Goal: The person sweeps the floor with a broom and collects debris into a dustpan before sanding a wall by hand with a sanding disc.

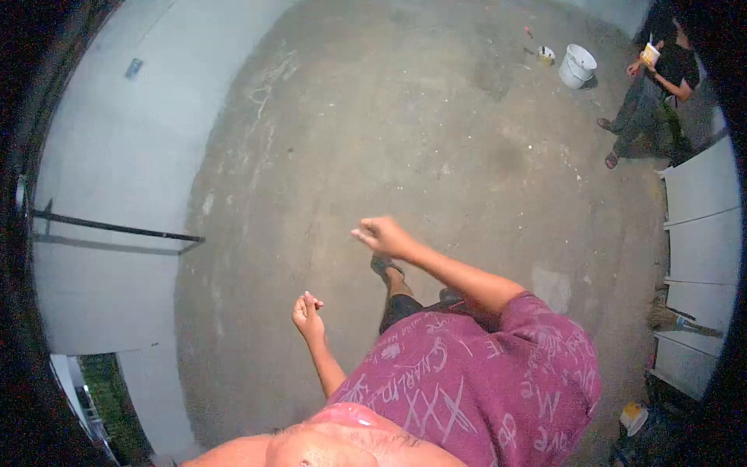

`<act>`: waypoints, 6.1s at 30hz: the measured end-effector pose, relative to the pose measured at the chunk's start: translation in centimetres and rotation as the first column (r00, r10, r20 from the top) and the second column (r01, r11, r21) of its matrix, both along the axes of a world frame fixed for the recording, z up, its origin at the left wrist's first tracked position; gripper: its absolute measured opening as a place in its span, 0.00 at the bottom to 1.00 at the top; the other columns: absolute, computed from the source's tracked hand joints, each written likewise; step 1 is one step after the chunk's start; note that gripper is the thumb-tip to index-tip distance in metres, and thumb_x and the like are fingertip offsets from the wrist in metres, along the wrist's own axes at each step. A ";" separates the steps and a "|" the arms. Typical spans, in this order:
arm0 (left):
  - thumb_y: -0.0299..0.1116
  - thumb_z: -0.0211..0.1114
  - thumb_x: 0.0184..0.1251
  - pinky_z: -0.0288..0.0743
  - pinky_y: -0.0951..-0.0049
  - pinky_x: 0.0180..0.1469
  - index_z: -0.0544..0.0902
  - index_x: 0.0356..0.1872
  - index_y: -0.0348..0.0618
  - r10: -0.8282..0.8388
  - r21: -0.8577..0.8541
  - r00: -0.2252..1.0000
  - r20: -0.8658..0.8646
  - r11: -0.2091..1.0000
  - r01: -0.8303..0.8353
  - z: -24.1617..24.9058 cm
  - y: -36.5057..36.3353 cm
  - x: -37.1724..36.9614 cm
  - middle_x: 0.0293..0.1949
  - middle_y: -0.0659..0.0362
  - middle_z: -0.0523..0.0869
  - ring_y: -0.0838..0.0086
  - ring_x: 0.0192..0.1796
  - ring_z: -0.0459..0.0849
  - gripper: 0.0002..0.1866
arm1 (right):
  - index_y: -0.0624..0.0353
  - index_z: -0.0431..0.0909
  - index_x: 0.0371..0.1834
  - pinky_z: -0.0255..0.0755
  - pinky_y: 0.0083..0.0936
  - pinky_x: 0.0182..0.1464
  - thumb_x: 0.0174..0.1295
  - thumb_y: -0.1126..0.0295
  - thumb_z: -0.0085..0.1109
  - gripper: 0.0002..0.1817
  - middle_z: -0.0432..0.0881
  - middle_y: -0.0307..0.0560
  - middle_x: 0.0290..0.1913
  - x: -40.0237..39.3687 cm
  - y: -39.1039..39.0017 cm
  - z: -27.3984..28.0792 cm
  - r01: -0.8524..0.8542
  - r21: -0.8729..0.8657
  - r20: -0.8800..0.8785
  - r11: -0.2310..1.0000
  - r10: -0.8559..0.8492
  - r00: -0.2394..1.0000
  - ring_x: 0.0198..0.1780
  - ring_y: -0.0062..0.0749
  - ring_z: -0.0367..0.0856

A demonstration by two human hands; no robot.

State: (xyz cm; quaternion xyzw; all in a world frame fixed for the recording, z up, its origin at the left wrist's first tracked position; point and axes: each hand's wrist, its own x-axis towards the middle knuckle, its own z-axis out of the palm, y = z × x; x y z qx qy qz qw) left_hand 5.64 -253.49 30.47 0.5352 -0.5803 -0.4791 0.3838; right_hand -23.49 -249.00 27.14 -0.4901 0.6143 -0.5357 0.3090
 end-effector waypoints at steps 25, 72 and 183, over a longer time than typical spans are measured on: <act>0.39 0.68 0.71 0.73 0.79 0.36 0.71 0.31 0.46 -0.657 -0.041 0.747 -0.106 0.753 0.656 -1.1 -43.5 -38.2 0.29 0.67 0.75 0.84 0.30 0.73 0.15 | 0.58 0.76 0.37 0.73 0.19 0.36 0.71 0.60 0.59 0.12 0.83 0.39 0.34 -27.6 -15.6 -6.1 0.801 0.329 0.178 0.500 -0.866 0.467 0.37 0.19 0.78; 0.36 0.66 0.71 0.74 0.74 0.47 0.80 0.42 0.41 -0.946 -0.044 0.305 0.106 0.302 0.952 -2.9 -85.5 -125.1 0.53 0.62 0.85 0.78 0.47 0.83 0.09 | 0.60 0.76 0.58 0.76 0.42 0.54 0.66 0.42 0.57 0.31 0.84 0.62 0.53 -101.7 -56.4 -10.2 0.501 0.632 -0.093 0.591 -0.584 0.806 0.54 0.52 0.83; 0.46 0.47 0.82 0.74 0.69 0.41 0.77 0.37 0.37 -0.158 -0.224 -0.982 -0.100 -0.958 0.177 -11.2 29.4 -328.3 0.33 0.55 0.81 0.70 0.34 0.79 0.21 | 0.64 0.75 0.50 0.78 0.33 0.48 0.70 0.60 0.62 0.17 0.82 0.51 0.45 -281.3 31.3 -16.9 0.824 0.054 -0.175 -0.564 -0.818 -0.548 0.46 0.36 0.84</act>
